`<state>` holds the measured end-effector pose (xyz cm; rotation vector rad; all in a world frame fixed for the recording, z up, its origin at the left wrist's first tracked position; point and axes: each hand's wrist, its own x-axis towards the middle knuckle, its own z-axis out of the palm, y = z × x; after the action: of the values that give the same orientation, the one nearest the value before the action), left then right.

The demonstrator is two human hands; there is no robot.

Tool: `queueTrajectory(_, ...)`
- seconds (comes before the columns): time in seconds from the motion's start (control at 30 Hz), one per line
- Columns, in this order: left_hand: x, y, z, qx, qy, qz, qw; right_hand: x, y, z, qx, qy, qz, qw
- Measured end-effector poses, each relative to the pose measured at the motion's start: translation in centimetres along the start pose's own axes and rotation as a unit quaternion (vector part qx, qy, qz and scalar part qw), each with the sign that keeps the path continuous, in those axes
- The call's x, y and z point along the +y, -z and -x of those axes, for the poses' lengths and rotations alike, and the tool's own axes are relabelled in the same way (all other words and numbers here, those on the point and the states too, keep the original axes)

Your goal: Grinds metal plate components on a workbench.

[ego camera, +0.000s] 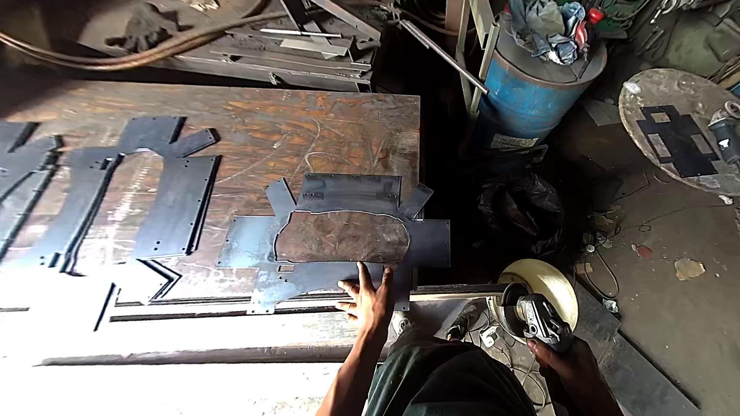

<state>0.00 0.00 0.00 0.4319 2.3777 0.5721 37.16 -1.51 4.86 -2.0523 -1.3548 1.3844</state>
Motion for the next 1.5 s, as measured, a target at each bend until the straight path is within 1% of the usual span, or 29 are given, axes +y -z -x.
queueTrajectory(0.07, 0.5, 2.7, -1.0, 0.095, -0.079, -0.023, 0.992, -1.0, -1.7, -0.4, 0.001, 0.009, 0.041, 0.999)
queueTrajectory(0.13, 1.0, 4.6, -4.6, 0.182, -0.162, -0.052, 0.969, -2.0, -3.6, -0.7, -0.006, 0.008, 0.073, 0.997)
queueTrajectory(0.2, 0.9, 5.2, -10.3, 0.214, -0.204, -0.108, 0.949, -3.7, -5.5, -1.1, -0.030, 0.000, 0.125, 0.992)
queueTrajectory(0.27, -0.2, 4.6, -15.7, 0.220, -0.221, -0.185, 0.932, -5.9, -7.5, -1.7, -0.051, -0.005, 0.203, 0.978)
queueTrajectory(0.3, -0.8, 4.2, -17.3, 0.217, -0.223, -0.219, 0.925, -7.0, -8.4, -1.9, -0.059, -0.011, 0.242, 0.968)
queueTrajectory(0.37, -1.0, 3.7, -17.9, 0.210, -0.216, -0.249, 0.921, -9.4, -9.8, -2.2, -0.080, -0.030, 0.297, 0.951)
queueTrajectory(0.47, -1.2, 3.7, -17.9, 0.192, -0.198, -0.254, 0.927, -12.4, -11.5, -3.1, -0.100, -0.066, 0.353, 0.928)
queueTrajectory(0.6, -1.0, 3.6, -17.8, 0.196, -0.188, -0.254, 0.928, -14.5, -12.5, -4.7, -0.104, -0.095, 0.411, 0.901)
queueTrajectory(0.7, -0.7, 3.8, -18.1, 0.197, -0.183, -0.254, 0.929, -15.7, -12.7, -6.2, -0.095, -0.090, 0.407, 0.904)
queueTrajectory(0.77, -0.6, 3.7, -18.0, 0.199, -0.181, -0.256, 0.929, -16.7, -12.4, -7.5, -0.104, -0.080, 0.402, 0.906)
queueTrajectory(0.87, -1.1, 3.4, -18.5, 0.212, -0.188, -0.250, 0.926, -19.0, -12.1, -10.5, -0.111, -0.067, 0.418, 0.899)
queueTrajectory(0.93, -1.2, 3.4, -18.5, 0.216, -0.188, -0.249, 0.925, -19.9, -11.7, -12.5, -0.099, -0.053, 0.422, 0.899)
queueTrajectory(0.97, -1.2, 3.5, -18.5, 0.211, -0.185, -0.253, 0.926, -19.8, -11.4, -13.3, -0.091, -0.041, 0.409, 0.907)
queueTrajectory(1.0, -0.9, 3.5, -18.4, 0.205, -0.182, -0.255, 0.927, -19.7, -10.8, -14.1, -0.089, -0.030, 0.373, 0.923)
queueTrajectory(1.03, -0.8, 3.6, -18.5, 0.202, -0.180, -0.253, 0.929, -19.4, -10.2, -14.7, -0.094, -0.019, 0.310, 0.946)
queueTrajectory(1.07, -0.8, 3.5, -18.6, 0.203, -0.180, -0.253, 0.929, -18.9, -9.6, -15.2, -0.108, -0.017, 0.227, 0.968)
queueTrajectory(1.1, -0.9, 3.4, -18.6, 0.208, -0.179, -0.253, 0.928, -18.4, -9.1, -15.5, -0.125, -0.034, 0.135, 0.982)
queueTrajectory(1.13, -1.0, 3.4, -18.5, 0.210, -0.177, -0.253, 0.928, -17.9, -8.7, -15.5, -0.140, -0.067, 0.044, 0.987)
queueTrajectory(1.2, -1.1, 3.4, -18.4, 0.210, -0.179, -0.248, 0.929, -16.0, -8.2, -16.2, -0.175, -0.145, -0.105, 0.968)
queueTrajectory(1.3, -1.1, 3.4, -18.4, 0.213, -0.186, -0.240, 0.928, -12.5, -8.2, -17.5, -0.248, -0.213, -0.258, 0.909)
queueTrajectory(1.37, -1.2, 3.5, -18.3, 0.212, -0.189, -0.240, 0.928, -11.0, -8.5, -17.9, -0.281, -0.229, -0.302, 0.882)
queueTrajectory(1.5, -1.2, 3.4, -18.1, 0.209, -0.182, -0.243, 0.929, -9.3, -8.9, -18.1, -0.335, -0.221, -0.308, 0.863)
